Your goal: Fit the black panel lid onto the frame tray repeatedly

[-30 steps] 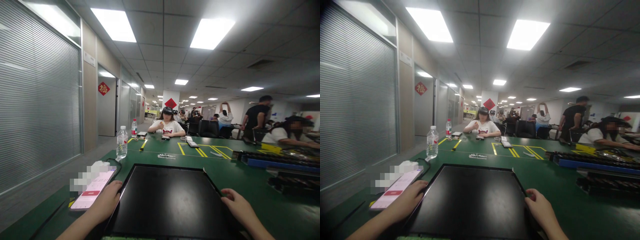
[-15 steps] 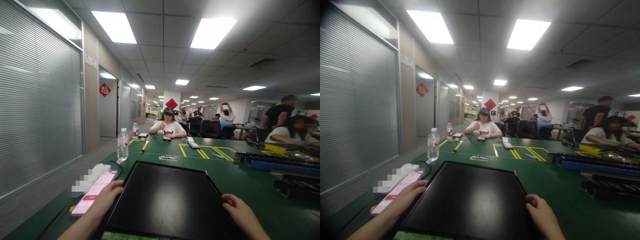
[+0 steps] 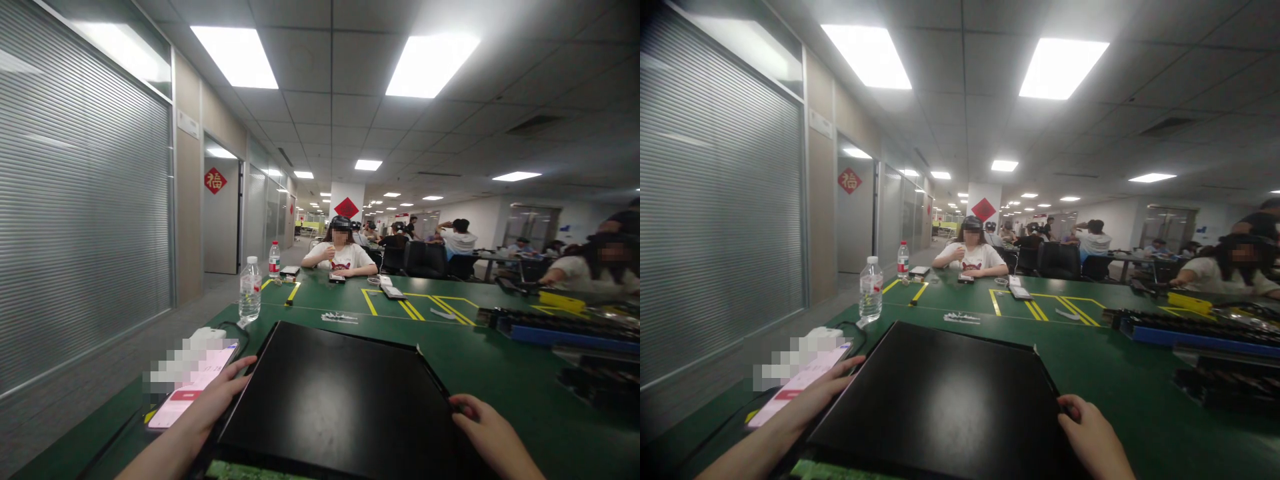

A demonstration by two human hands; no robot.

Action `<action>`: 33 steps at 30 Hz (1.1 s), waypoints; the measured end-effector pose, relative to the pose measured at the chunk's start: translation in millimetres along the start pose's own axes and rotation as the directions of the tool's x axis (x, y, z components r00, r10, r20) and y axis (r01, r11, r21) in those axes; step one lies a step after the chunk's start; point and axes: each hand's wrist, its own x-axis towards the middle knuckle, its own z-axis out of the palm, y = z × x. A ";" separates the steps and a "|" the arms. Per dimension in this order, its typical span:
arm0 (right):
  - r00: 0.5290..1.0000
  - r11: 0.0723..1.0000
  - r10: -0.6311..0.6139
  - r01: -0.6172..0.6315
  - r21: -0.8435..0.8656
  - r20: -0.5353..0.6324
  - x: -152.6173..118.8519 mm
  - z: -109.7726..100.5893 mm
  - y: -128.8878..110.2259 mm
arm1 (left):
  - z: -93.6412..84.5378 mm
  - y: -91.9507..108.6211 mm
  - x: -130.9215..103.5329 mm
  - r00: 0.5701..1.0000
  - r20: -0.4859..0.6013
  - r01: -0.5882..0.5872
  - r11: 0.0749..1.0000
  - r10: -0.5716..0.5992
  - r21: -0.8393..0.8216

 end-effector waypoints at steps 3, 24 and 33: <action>1.000 1.000 0.014 -0.014 -0.019 0.008 0.4 -0.5 -1.5 | 0.9 1.8 -5.0 0.999 0.035 0.001 1.000 -0.002 0.006; 0.995 0.988 -0.102 0.103 -0.113 0.022 3.2 1.3 -1.3 | 0.6 -0.3 -13.4 0.984 0.092 -0.178 0.920 0.156 0.348; 0.997 0.993 -0.059 0.063 -0.095 0.041 1.9 1.4 -1.6 | 7.7 -12.0 -14.0 0.984 0.056 -0.175 0.977 0.169 0.121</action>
